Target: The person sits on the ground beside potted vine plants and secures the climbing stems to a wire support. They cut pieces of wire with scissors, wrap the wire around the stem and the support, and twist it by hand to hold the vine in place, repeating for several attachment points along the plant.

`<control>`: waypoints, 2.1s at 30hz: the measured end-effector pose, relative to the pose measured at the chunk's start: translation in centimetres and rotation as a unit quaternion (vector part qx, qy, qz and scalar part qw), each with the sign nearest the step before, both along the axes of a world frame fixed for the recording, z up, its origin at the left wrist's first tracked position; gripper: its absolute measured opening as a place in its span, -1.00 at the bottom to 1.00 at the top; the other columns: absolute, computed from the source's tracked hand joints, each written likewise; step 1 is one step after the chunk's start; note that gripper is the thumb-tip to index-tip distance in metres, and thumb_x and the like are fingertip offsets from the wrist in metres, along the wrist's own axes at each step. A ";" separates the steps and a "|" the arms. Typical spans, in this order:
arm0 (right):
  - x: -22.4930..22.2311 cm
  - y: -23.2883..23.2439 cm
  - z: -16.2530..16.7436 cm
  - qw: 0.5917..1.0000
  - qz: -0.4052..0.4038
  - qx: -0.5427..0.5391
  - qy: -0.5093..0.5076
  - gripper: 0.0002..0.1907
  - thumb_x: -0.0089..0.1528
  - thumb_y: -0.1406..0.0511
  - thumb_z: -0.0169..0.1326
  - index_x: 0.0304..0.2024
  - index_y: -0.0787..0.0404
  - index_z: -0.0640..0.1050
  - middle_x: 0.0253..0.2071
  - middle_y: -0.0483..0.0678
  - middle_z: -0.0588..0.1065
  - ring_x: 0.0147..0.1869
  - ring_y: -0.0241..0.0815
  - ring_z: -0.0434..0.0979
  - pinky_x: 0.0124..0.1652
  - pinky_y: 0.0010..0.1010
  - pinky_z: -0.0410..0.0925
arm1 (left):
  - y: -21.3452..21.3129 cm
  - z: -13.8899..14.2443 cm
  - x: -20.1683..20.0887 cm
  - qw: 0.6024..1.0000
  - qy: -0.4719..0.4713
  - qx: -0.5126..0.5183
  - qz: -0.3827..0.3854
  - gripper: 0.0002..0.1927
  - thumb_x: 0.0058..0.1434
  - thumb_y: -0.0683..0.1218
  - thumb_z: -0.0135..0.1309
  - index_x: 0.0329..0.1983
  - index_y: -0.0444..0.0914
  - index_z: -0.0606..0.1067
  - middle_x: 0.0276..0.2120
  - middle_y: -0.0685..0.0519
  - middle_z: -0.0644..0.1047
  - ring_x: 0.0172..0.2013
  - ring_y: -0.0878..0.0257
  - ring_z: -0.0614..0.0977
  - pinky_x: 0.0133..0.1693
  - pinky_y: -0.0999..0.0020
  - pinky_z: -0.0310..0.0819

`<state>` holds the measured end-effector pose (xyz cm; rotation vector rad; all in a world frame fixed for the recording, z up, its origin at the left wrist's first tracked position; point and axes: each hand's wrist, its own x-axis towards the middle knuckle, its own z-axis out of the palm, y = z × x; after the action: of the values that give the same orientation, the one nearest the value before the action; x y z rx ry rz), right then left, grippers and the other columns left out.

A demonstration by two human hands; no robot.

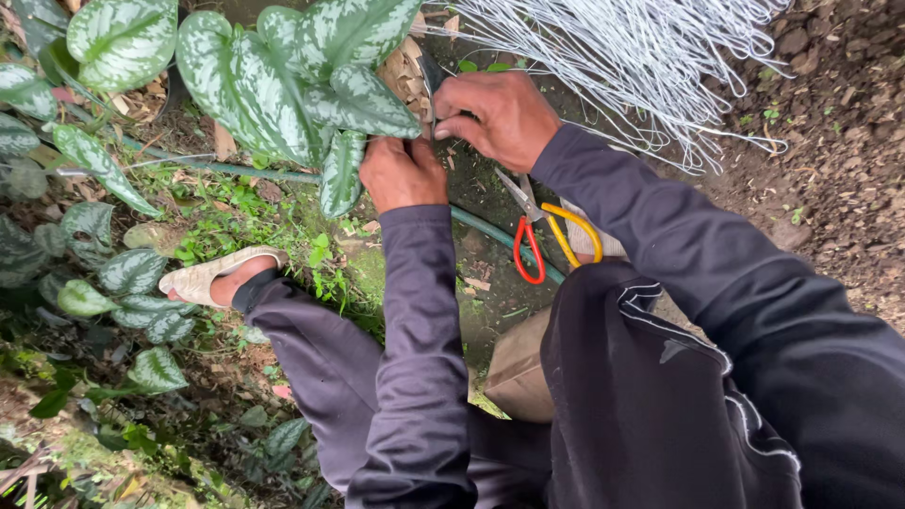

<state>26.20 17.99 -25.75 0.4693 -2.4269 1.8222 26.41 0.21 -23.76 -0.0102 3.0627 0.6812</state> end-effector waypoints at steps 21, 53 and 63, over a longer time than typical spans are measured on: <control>-5.3 -0.3 7.8 0.975 0.178 0.122 0.053 -0.84 0.28 0.30 0.15 -0.23 0.28 0.51 -0.39 0.12 0.49 -0.26 0.22 0.53 -0.27 -0.02 0.37 | 3.8 -0.7 3.3 0.967 0.126 0.186 0.122 -0.82 0.45 -0.12 -0.04 -0.05 -0.37 0.41 -0.19 -0.28 0.53 -0.14 -0.23 0.56 -0.07 0.06 0.49; -5.2 -2.3 8.1 0.985 0.164 0.059 0.003 -0.88 0.20 0.33 0.19 -0.33 0.28 0.58 -0.44 0.10 0.53 -0.36 0.14 0.56 -0.35 -0.12 0.36 | 2.7 -5.0 2.0 0.901 0.109 0.353 0.227 -0.77 0.35 -0.07 0.10 -0.06 -0.34 0.49 -0.19 0.02 0.62 -0.21 0.32 0.59 -0.13 0.35 0.55; -3.4 -1.1 8.8 0.992 0.119 0.038 0.027 -0.84 0.33 0.29 0.14 -0.23 0.28 0.56 -0.33 0.08 0.49 -0.24 0.17 0.54 -0.24 -0.07 0.37 | 4.2 -4.7 1.7 0.709 0.045 0.668 0.221 -0.55 0.49 -0.01 -0.29 -0.04 -0.44 0.52 -0.14 -0.07 0.60 -0.19 0.22 0.64 -0.17 0.29 0.57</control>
<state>22.85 16.86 -16.97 0.8373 -2.5037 1.7748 28.14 4.36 -28.49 -0.6878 1.8207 2.6887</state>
